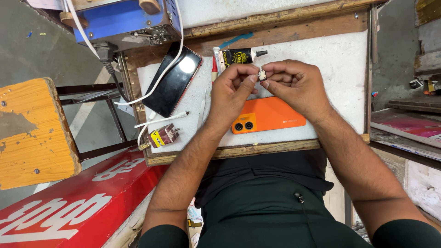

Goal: The person uses a red-handled screwdriver to tighten screws on the internal frame of a disassembled smartphone. They then apply adhesive from a tube along the phone's edge, attach an orange back cover, and insert a SIM card tray.

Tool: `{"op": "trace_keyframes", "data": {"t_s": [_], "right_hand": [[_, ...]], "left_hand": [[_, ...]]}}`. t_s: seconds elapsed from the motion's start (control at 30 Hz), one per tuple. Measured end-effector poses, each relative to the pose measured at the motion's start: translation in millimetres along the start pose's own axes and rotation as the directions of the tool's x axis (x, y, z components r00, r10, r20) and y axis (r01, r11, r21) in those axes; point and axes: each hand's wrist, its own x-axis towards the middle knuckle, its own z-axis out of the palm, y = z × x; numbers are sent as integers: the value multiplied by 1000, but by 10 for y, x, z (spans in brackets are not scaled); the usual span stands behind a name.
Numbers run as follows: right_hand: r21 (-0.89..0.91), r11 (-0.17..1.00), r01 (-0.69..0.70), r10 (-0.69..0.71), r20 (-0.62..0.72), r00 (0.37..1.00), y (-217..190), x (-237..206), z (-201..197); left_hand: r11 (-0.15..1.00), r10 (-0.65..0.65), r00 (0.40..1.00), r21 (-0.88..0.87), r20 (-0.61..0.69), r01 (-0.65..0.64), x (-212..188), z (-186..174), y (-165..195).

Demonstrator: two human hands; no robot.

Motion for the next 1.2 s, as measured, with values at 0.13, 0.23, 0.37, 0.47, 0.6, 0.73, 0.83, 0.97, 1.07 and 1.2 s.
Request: {"op": "trace_keyframes", "data": {"t_s": [0.13,0.23,0.37,0.47,0.6,0.73,0.83,0.97,1.07,1.2], "right_hand": [[-19,1000,-13,13,27,1000,5,-9,-7],[10,1000,-21,21,50,999,19,-6,-14],[10,999,-51,51,40,998,33,-7,-27],[20,998,-59,58,34,998,47,0,-31],[66,997,-48,46,38,998,67,-3,-42],[109,993,-53,48,44,998,80,-4,-43],[75,996,-57,54,42,998,75,0,-38],[1,1000,-28,28,59,998,66,-3,-30],[-11,1000,-7,8,74,997,70,-10,-25],[16,1000,24,-25,75,997,74,-14,-26]], "left_hand": [[999,-37,999,23,-31,38,4,10,-19],[999,-40,999,26,-30,41,3,6,-20],[998,-49,998,47,-37,51,-1,14,10],[999,-18,997,47,-80,22,-26,45,65],[860,256,965,472,-65,-196,-87,93,152],[838,263,965,499,-14,-221,-84,97,197],[894,170,984,428,-45,-135,-78,97,168],[984,-5,998,180,-61,16,-40,58,81],[983,35,999,179,-25,-30,-10,14,17],[974,-17,1000,226,15,13,2,-29,-10]]}}
